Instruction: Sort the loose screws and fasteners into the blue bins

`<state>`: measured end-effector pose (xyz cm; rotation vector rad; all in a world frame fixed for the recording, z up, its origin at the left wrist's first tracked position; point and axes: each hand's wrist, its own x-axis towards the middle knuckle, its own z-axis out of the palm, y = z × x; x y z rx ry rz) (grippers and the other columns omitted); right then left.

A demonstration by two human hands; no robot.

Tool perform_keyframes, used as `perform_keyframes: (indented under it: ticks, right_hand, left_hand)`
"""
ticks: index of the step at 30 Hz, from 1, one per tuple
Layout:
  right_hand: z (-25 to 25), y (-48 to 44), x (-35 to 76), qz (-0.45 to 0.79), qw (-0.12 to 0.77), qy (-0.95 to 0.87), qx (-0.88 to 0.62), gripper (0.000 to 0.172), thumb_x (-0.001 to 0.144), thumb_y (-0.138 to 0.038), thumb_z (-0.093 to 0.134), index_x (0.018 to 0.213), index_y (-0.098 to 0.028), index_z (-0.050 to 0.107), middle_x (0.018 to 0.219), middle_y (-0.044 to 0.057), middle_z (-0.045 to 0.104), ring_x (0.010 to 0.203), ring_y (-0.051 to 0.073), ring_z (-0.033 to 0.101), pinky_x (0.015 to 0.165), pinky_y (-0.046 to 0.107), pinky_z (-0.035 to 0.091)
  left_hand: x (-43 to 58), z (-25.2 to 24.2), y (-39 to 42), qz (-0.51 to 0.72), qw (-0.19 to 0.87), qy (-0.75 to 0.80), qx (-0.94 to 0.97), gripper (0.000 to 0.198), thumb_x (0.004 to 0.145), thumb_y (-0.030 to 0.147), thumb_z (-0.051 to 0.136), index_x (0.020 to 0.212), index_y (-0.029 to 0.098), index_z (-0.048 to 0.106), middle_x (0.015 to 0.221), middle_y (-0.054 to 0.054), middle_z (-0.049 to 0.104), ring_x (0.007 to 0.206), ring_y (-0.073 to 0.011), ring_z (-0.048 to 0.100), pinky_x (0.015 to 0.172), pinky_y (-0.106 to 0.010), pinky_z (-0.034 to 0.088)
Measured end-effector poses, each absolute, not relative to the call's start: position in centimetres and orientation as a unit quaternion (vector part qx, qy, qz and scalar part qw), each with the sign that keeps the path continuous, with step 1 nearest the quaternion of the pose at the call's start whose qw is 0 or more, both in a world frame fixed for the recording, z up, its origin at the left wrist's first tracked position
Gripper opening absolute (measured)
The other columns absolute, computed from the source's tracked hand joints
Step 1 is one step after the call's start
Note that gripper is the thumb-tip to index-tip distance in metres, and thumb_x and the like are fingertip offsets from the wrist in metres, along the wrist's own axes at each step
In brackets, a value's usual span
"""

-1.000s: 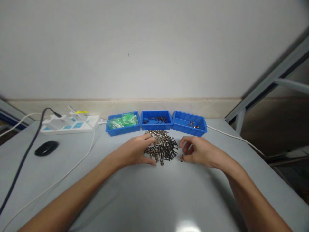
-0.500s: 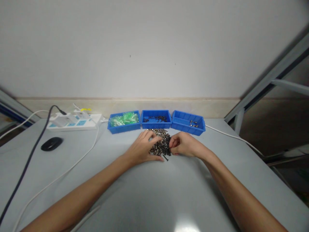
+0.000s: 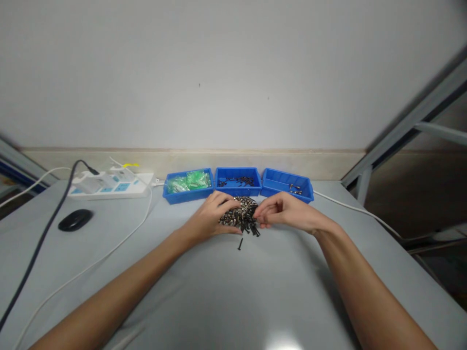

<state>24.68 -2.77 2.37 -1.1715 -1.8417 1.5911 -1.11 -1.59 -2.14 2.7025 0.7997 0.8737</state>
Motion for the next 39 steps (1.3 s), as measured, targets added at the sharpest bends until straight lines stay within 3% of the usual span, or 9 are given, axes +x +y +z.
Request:
perform_keyframes:
  ticks: [4, 9, 20, 23, 27, 29, 32, 35, 39]
  right_hand:
    - [1.5, -3.3, 24.7, 0.63, 0.252, -0.633, -0.373, 0.02, 0.074, -0.028, 0.077, 0.089, -0.015, 0.071, 0.079, 0.005, 0.076, 0.073, 0.016, 0.07, 0.073, 0.029, 0.054]
    - [0.8, -3.6, 24.0, 0.655, 0.3, -0.598, -0.351, 0.027, 0.076, -0.03, 0.08, 0.083, -0.018, 0.057, 0.074, 0.002, 0.073, 0.071, 0.013, 0.068, 0.072, 0.028, 0.053]
    - [1.1, -3.6, 24.0, 0.59, 0.378, -0.574, -0.423, 0.035, 0.074, -0.041, 0.079, 0.089, -0.019, 0.055, 0.074, 0.003, 0.073, 0.069, 0.015, 0.069, 0.069, 0.029, 0.052]
    - [1.0, -3.1, 25.3, 0.488, 0.414, -0.588, -0.495, 0.032, 0.073, -0.038, 0.076, 0.087, -0.019, 0.055, 0.066, 0.0, 0.068, 0.062, 0.015, 0.065, 0.064, 0.028, 0.049]
    - [0.3, -2.9, 26.7, 0.389, 0.336, -0.681, -0.521, 0.021, 0.066, -0.025, 0.071, 0.08, -0.018, 0.057, 0.072, 0.002, 0.067, 0.064, 0.016, 0.063, 0.064, 0.029, 0.049]
    - [-0.1, -3.0, 26.8, 0.351, 0.29, -0.713, -0.532, 0.018, 0.064, -0.021, 0.068, 0.078, -0.018, 0.058, 0.074, 0.002, 0.067, 0.065, 0.016, 0.062, 0.063, 0.028, 0.048]
    - [-0.5, -3.0, 26.6, 0.316, 0.258, -0.73, -0.549, 0.016, 0.063, -0.016, 0.065, 0.077, -0.018, 0.058, 0.069, 0.0, 0.064, 0.063, 0.015, 0.06, 0.06, 0.026, 0.047]
    - [-0.7, -3.0, 26.5, 0.289, 0.244, -0.74, -0.556, 0.011, 0.064, -0.015, 0.062, 0.074, -0.018, 0.059, 0.067, 0.0, 0.065, 0.062, 0.016, 0.06, 0.06, 0.026, 0.045]
    - [-0.6, -2.8, 27.0, 0.271, 0.238, -0.743, -0.563, 0.006, 0.064, -0.016, 0.062, 0.069, -0.018, 0.061, 0.065, 0.0, 0.067, 0.062, 0.017, 0.062, 0.059, 0.026, 0.045]
  left_hand:
    - [-0.3, -0.7, -3.3, 0.357, 0.228, 0.289, 0.858, 0.021, 0.092, 0.027, 0.063, 0.111, 0.018, 0.064, 0.104, -0.007, 0.071, 0.091, -0.0174, 0.064, 0.084, -0.033, 0.052]
    - [0.6, -0.1, -3.9, 0.364, 0.319, 0.284, 0.828, 0.011, 0.087, 0.019, 0.066, 0.095, 0.015, 0.073, 0.083, -0.005, 0.075, 0.07, -0.0131, 0.067, 0.068, -0.025, 0.055]
    - [0.9, 0.3, -2.7, 0.423, 0.333, 0.345, 0.769, 0.012, 0.08, 0.019, 0.068, 0.085, 0.014, 0.077, 0.084, -0.007, 0.077, 0.077, -0.0166, 0.072, 0.074, -0.027, 0.06]
    - [1.2, 0.0, -0.9, 0.471, 0.377, 0.409, 0.685, 0.021, 0.081, 0.022, 0.066, 0.095, 0.011, 0.077, 0.098, -0.011, 0.077, 0.09, -0.0203, 0.074, 0.09, -0.035, 0.06]
    - [1.5, -0.3, 0.9, 0.49, 0.415, 0.416, 0.644, 0.039, 0.083, 0.022, 0.063, 0.12, 0.008, 0.068, 0.116, -0.016, 0.072, 0.103, -0.0221, 0.072, 0.1, -0.041, 0.055]
    - [1.8, -0.5, 0.7, 0.496, 0.392, 0.407, 0.659, 0.037, 0.085, 0.021, 0.061, 0.119, 0.01, 0.068, 0.114, -0.014, 0.073, 0.101, -0.0215, 0.072, 0.097, -0.041, 0.057]
    - [2.2, -0.9, -0.7, 0.492, 0.281, 0.411, 0.714, 0.022, 0.086, 0.018, 0.058, 0.1, 0.014, 0.074, 0.099, -0.01, 0.077, 0.089, -0.0204, 0.074, 0.088, -0.038, 0.06]
    - [2.5, -1.5, -2.2, 0.489, 0.176, 0.382, 0.764, 0.023, 0.086, 0.01, 0.053, 0.087, 0.017, 0.074, 0.089, -0.006, 0.077, 0.085, -0.0192, 0.072, 0.085, -0.037, 0.059]
    - [2.6, -2.3, -2.7, 0.473, 0.128, 0.344, 0.801, 0.024, 0.086, 0.008, 0.05, 0.09, 0.016, 0.073, 0.092, -0.007, 0.076, 0.087, -0.0183, 0.071, 0.084, -0.036, 0.059]
